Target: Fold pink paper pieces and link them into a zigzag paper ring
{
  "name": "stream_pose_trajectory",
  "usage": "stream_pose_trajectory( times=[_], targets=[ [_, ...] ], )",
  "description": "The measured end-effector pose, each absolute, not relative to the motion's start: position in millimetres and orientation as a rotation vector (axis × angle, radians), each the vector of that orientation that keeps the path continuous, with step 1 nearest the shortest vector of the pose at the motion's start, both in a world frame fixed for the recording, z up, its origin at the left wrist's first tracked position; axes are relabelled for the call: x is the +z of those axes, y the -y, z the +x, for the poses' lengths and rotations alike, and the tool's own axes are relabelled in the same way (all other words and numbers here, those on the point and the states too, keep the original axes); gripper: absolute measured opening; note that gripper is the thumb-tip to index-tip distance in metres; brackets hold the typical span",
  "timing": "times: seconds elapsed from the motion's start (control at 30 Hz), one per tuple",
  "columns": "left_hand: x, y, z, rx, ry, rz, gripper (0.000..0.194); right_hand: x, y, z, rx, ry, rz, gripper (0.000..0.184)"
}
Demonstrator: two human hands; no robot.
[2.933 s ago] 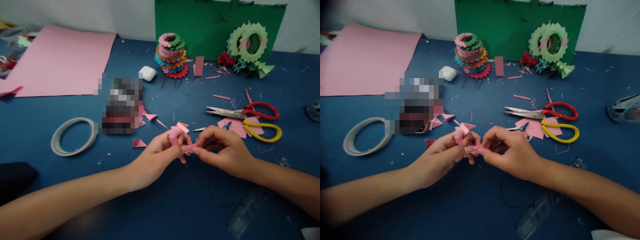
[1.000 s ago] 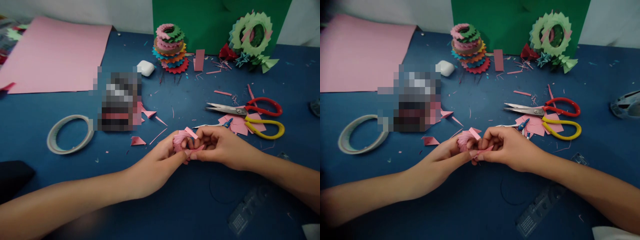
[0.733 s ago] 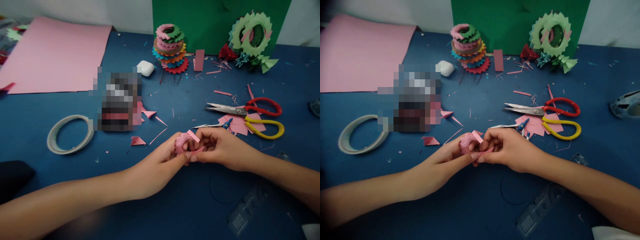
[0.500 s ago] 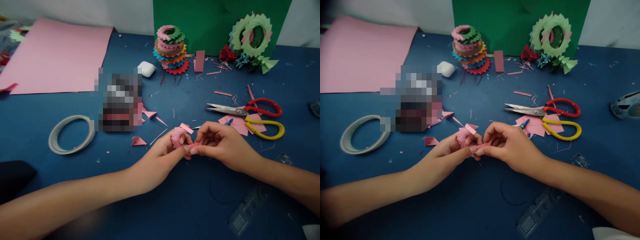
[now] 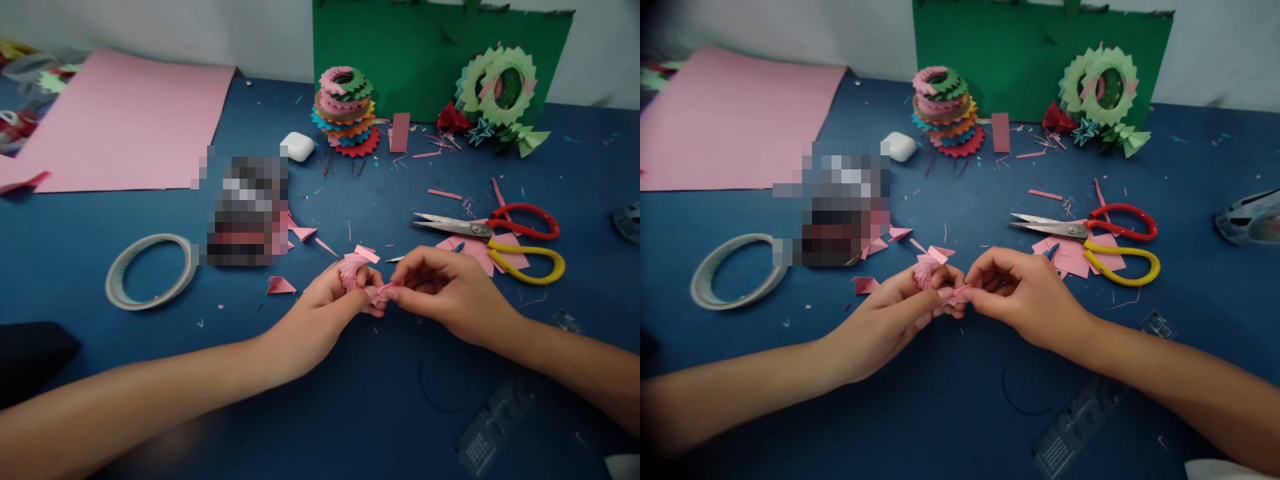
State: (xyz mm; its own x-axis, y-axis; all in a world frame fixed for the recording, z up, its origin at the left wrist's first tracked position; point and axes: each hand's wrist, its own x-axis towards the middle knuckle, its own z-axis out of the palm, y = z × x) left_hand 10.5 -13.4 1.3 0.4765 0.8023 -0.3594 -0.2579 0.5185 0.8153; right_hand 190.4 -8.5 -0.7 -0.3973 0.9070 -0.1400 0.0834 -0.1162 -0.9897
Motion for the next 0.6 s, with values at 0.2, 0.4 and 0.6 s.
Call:
stream_pose_trajectory(
  times=[0.2,0.4,0.6],
  targets=[
    [3,12,10,0.735,-0.812,0.746,0.019,-2,11,190,1.508,1.527,-1.115,0.012],
    [0,1,5,0.753,-0.866,0.822,0.03,-5,7,193,1.623,1.457,-1.127,0.011],
    [-7,-4,4,0.827,-0.926,1.001,0.033,-7,9,188,1.597,1.488,-1.198,0.016]
  ],
)
